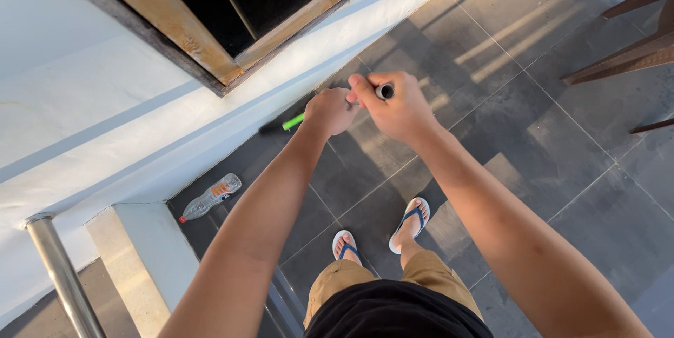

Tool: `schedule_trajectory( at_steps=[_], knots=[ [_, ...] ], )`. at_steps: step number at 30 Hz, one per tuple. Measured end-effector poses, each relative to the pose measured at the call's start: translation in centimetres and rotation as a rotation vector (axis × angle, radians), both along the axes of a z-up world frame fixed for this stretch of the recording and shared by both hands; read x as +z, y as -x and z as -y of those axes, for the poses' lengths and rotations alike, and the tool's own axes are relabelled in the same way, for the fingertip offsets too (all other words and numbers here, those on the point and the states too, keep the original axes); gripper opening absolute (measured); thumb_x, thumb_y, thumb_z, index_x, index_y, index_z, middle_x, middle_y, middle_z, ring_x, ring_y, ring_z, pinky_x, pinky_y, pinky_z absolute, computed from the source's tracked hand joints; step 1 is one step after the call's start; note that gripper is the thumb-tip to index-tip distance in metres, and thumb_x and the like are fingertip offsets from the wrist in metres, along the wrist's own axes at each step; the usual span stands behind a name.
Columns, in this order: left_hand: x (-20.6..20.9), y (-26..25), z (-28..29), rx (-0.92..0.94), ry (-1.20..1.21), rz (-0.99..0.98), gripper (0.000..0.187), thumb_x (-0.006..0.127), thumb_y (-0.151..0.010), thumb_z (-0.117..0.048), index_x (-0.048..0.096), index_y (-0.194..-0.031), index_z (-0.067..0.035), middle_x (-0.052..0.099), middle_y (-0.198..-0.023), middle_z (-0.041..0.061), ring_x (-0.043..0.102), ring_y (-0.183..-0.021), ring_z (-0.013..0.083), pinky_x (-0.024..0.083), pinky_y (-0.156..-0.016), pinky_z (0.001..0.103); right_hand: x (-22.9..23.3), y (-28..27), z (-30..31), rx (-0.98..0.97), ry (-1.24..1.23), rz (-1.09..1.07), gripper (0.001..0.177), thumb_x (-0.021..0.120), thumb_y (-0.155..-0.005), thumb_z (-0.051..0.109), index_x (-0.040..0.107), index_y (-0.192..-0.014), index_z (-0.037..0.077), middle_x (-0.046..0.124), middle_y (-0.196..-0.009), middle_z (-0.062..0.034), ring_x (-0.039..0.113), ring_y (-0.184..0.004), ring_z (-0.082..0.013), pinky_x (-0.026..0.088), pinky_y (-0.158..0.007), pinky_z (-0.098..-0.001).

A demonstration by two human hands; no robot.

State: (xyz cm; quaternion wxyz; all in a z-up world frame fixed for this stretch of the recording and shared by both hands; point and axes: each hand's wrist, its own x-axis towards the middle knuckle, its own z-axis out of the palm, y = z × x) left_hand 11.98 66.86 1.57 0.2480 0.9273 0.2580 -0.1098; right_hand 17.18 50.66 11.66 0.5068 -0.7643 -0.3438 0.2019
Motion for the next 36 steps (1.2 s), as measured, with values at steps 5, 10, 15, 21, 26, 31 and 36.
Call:
schedule_trajectory(
  at_steps=[5, 10, 15, 21, 26, 31, 36],
  knots=[
    [-6.4, -5.5, -0.3, 0.027, 0.13, -0.041, 0.034, 0.058, -0.095, -0.04, 0.075, -0.11, -0.014, 0.073, -0.11, 0.012, 0.069, -0.105, 0.0305, 0.054, -0.091, 0.043, -4.9, -5.8, 1.0, 0.165, -0.133, 0.048, 0.038, 0.063, -0.102, 0.036, 0.078, -0.093, 0.003, 0.066, -0.066, 0.0002, 0.058, -0.064, -0.0034, 0.047, -0.06, -0.0248],
    [-5.0, -8.7, 5.3, -0.057, 0.098, -0.029, 0.033, 0.066, -0.089, -0.035, 0.077, -0.107, -0.009, 0.077, -0.097, 0.017, 0.075, -0.093, 0.0318, 0.059, -0.089, 0.042, -2.0, -10.6, 6.3, 0.123, 0.115, 0.007, 0.041, 0.062, -0.102, 0.037, 0.077, -0.085, 0.003, 0.058, -0.058, -0.0028, 0.05, -0.057, -0.0061, 0.044, -0.057, -0.0268],
    [-3.1, -10.5, 12.9, -0.168, 0.158, 0.165, 0.03, 0.064, -0.084, -0.035, 0.079, -0.097, -0.012, 0.075, -0.081, 0.014, 0.073, -0.079, 0.0331, 0.059, -0.079, 0.045, 1.9, -14.6, 11.9, 0.103, 0.229, -0.081, 0.043, 0.061, -0.1, 0.035, 0.075, -0.075, 0.003, 0.051, -0.053, -0.0001, 0.046, -0.053, -0.0063, 0.038, -0.051, -0.0298],
    [0.0, -14.9, 13.7, -0.265, -0.025, 0.082, 0.031, 0.058, -0.086, -0.036, 0.08, -0.091, -0.015, 0.074, -0.075, 0.011, 0.074, -0.076, 0.0319, 0.058, -0.079, 0.046, 4.2, -17.8, 12.0, 0.072, 0.234, -0.013, 0.044, 0.061, -0.1, 0.036, 0.075, -0.073, 0.004, 0.046, -0.051, -0.0021, 0.042, -0.05, -0.0085, 0.036, -0.049, -0.0301],
    [2.2, -17.8, 11.3, -0.21, -0.06, 0.05, 0.029, 0.059, -0.086, -0.037, 0.079, -0.09, -0.016, 0.074, -0.082, 0.012, 0.073, -0.08, 0.0326, 0.058, -0.081, 0.046, 3.7, -19.6, 10.5, -0.001, 0.084, -0.021, 0.047, 0.06, -0.102, 0.038, 0.074, -0.072, 0.004, 0.049, -0.05, 0.0008, 0.043, -0.048, -0.0075, 0.037, -0.049, -0.0289],
    [1.2, -21.0, 7.5, -0.137, -0.087, 0.018, 0.027, 0.059, -0.088, -0.037, 0.075, -0.094, -0.016, 0.076, -0.088, 0.011, 0.075, -0.086, 0.0313, 0.057, -0.085, 0.046, 0.6, -21.9, 7.7, 0.005, -0.042, -0.019, 0.046, 0.061, -0.103, 0.037, 0.074, -0.076, 0.003, 0.047, -0.052, 0.0019, 0.04, -0.05, -0.0057, 0.035, -0.048, -0.0288],
    [-2.4, -24.6, 3.4, 0.026, -0.088, -0.064, 0.027, 0.059, -0.095, -0.037, 0.074, -0.096, -0.015, 0.076, -0.1, 0.011, 0.073, -0.097, 0.0325, 0.058, -0.085, 0.046, -2.0, -23.6, 4.7, 0.056, -0.107, -0.058, 0.038, 0.062, -0.104, 0.034, 0.076, -0.086, 0.003, 0.052, -0.059, 0.0028, 0.044, -0.057, -0.0045, 0.038, -0.053, -0.0266]
  ],
)
